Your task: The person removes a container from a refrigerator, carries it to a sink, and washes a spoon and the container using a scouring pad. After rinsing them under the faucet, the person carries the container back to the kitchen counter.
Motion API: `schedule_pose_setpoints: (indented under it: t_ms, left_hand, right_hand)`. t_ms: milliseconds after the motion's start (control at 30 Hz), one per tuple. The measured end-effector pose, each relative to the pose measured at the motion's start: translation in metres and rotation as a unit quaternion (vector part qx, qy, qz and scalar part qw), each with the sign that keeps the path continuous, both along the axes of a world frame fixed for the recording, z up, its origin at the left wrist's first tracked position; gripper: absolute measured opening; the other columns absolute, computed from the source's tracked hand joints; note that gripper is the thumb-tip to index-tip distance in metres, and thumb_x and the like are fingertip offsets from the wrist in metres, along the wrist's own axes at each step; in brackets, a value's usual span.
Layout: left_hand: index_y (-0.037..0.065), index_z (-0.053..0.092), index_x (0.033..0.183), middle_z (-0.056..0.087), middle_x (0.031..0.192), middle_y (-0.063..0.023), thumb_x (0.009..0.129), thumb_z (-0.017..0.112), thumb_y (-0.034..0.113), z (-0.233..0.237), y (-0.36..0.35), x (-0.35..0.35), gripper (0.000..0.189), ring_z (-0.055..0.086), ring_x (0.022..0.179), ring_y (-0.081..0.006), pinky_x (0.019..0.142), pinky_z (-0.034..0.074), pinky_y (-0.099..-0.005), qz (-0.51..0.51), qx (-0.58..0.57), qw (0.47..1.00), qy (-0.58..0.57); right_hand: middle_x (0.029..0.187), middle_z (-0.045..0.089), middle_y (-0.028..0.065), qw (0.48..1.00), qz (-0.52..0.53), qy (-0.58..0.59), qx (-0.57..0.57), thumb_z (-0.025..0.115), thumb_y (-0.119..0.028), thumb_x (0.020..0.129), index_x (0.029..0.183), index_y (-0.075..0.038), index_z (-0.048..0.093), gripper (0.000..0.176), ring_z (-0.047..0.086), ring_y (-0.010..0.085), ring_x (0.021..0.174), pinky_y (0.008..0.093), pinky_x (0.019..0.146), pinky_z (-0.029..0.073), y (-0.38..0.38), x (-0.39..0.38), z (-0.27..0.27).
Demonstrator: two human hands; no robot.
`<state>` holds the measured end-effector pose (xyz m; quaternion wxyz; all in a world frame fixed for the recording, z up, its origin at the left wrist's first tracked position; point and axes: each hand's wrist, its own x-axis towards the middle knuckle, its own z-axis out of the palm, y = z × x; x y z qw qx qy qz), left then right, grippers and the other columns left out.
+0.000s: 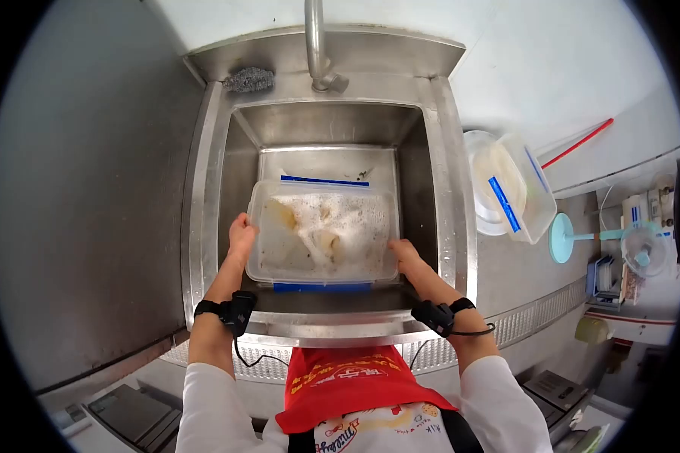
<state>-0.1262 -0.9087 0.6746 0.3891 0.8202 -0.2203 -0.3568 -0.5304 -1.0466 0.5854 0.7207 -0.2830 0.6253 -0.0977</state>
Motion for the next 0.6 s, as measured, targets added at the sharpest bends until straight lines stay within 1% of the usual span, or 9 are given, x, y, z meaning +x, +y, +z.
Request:
schedule_pose_setpoints:
  t_ms: [67, 100, 167, 267, 367, 467, 500, 567, 600]
  left_hand:
    - [0.005, 0.046, 0.068, 0.047, 0.072, -0.0032, 0.061, 0.052, -0.001, -0.044, 0.002, 0.012, 0.011, 0.047, 0.071, -0.0171, 0.065, 0.038, -0.0283, -0.005, -0.016, 1.000, -0.020]
    - [0.003, 0.043, 0.066, 0.046, 0.073, -0.0060, 0.059, 0.054, 0.000, -0.061, 0.002, 0.016, 0.013, 0.047, 0.072, -0.0201, 0.069, 0.038, -0.0296, -0.010, -0.025, 0.999, -0.030]
    - [0.002, 0.041, 0.066, 0.045, 0.076, -0.0083, 0.059, 0.054, 0.001, -0.048, -0.004, 0.000, 0.015, 0.046, 0.075, -0.0234, 0.071, 0.038, -0.0301, 0.000, 0.014, 0.998, -0.066]
    - [0.002, 0.041, 0.068, 0.046, 0.079, -0.0113, 0.061, 0.056, 0.004, -0.072, -0.001, -0.004, 0.017, 0.047, 0.076, -0.0289, 0.073, 0.039, -0.0336, 0.013, 0.035, 0.996, -0.087]
    - [0.003, 0.043, 0.072, 0.049, 0.082, -0.0136, 0.065, 0.058, 0.008, -0.094, -0.003, 0.003, 0.018, 0.050, 0.078, -0.0330, 0.073, 0.040, -0.0386, 0.014, 0.088, 0.991, -0.097]
    - [0.003, 0.048, 0.081, 0.053, 0.088, -0.0148, 0.068, 0.062, 0.014, -0.107, -0.003, 0.008, 0.022, 0.054, 0.084, -0.0349, 0.075, 0.042, -0.0418, 0.005, 0.159, 0.983, -0.091]
    - [0.004, 0.050, 0.085, 0.055, 0.090, -0.0151, 0.068, 0.063, 0.016, -0.109, -0.005, 0.010, 0.024, 0.055, 0.086, -0.0352, 0.076, 0.042, -0.0426, 0.001, 0.177, 0.980, -0.089]
    - [0.002, 0.053, 0.093, 0.056, 0.090, -0.0160, 0.068, 0.064, 0.017, -0.105, -0.009, 0.005, 0.030, 0.056, 0.087, -0.0352, 0.080, 0.043, -0.0409, 0.016, 0.211, 0.976, -0.057]
    - [0.001, 0.054, 0.096, 0.057, 0.089, -0.0164, 0.068, 0.065, 0.017, -0.104, -0.008, 0.003, 0.034, 0.056, 0.087, -0.0352, 0.082, 0.043, -0.0400, 0.022, 0.230, 0.972, -0.041]
  right_hand:
    - [0.114, 0.050, 0.0183, 0.995, 0.036, 0.080, 0.055, 0.057, -0.014, 0.074, 0.117, 0.000, 0.046, 0.046, 0.054, 0.0296, 0.096, 0.0433, 0.070, 0.048, 0.006, 0.016, 0.051]
    - [0.117, 0.048, 0.0183, 0.993, 0.064, 0.075, 0.072, 0.056, -0.015, 0.076, 0.119, -0.001, 0.045, 0.047, 0.052, 0.0310, 0.099, 0.0452, 0.072, 0.048, 0.005, 0.016, 0.043]
    - [0.123, 0.044, 0.0185, 0.986, 0.118, 0.066, 0.102, 0.055, -0.016, 0.078, 0.123, -0.004, 0.043, 0.048, 0.050, 0.0337, 0.107, 0.0490, 0.076, 0.050, 0.004, 0.012, 0.026]
    - [0.116, 0.050, 0.0140, 0.962, 0.193, 0.160, 0.110, 0.052, -0.020, 0.082, 0.122, -0.002, 0.043, 0.045, 0.047, 0.0315, 0.111, 0.0573, 0.069, 0.050, 0.005, 0.030, 0.029]
    - [0.121, 0.048, 0.0159, 0.949, 0.246, 0.174, 0.091, 0.050, -0.022, 0.084, 0.121, -0.002, 0.046, 0.042, 0.047, 0.0331, 0.113, 0.0573, 0.077, 0.049, 0.014, 0.024, -0.006]
    - [0.121, 0.052, 0.0139, 0.910, 0.366, 0.166, 0.100, 0.052, -0.027, 0.084, 0.115, -0.005, 0.054, 0.037, 0.054, 0.0306, 0.107, 0.0484, 0.075, 0.052, -0.004, 0.019, -0.017]
    - [0.117, 0.055, 0.0144, 0.847, 0.478, 0.230, 0.024, 0.053, -0.028, 0.083, 0.112, -0.005, 0.056, 0.036, 0.055, 0.0304, 0.105, 0.0469, 0.075, 0.052, -0.015, 0.031, 0.002]
    - [0.110, 0.060, 0.0154, 0.657, 0.663, 0.335, -0.126, 0.055, -0.029, 0.082, 0.106, -0.005, 0.060, 0.034, 0.058, 0.0299, 0.102, 0.0439, 0.076, 0.051, -0.033, 0.070, 0.063]
    - [0.101, 0.062, 0.0143, 0.693, 0.610, 0.345, -0.170, 0.057, -0.030, 0.080, 0.102, -0.003, 0.061, 0.036, 0.060, 0.0295, 0.094, 0.0413, 0.075, 0.050, -0.034, 0.078, 0.055]
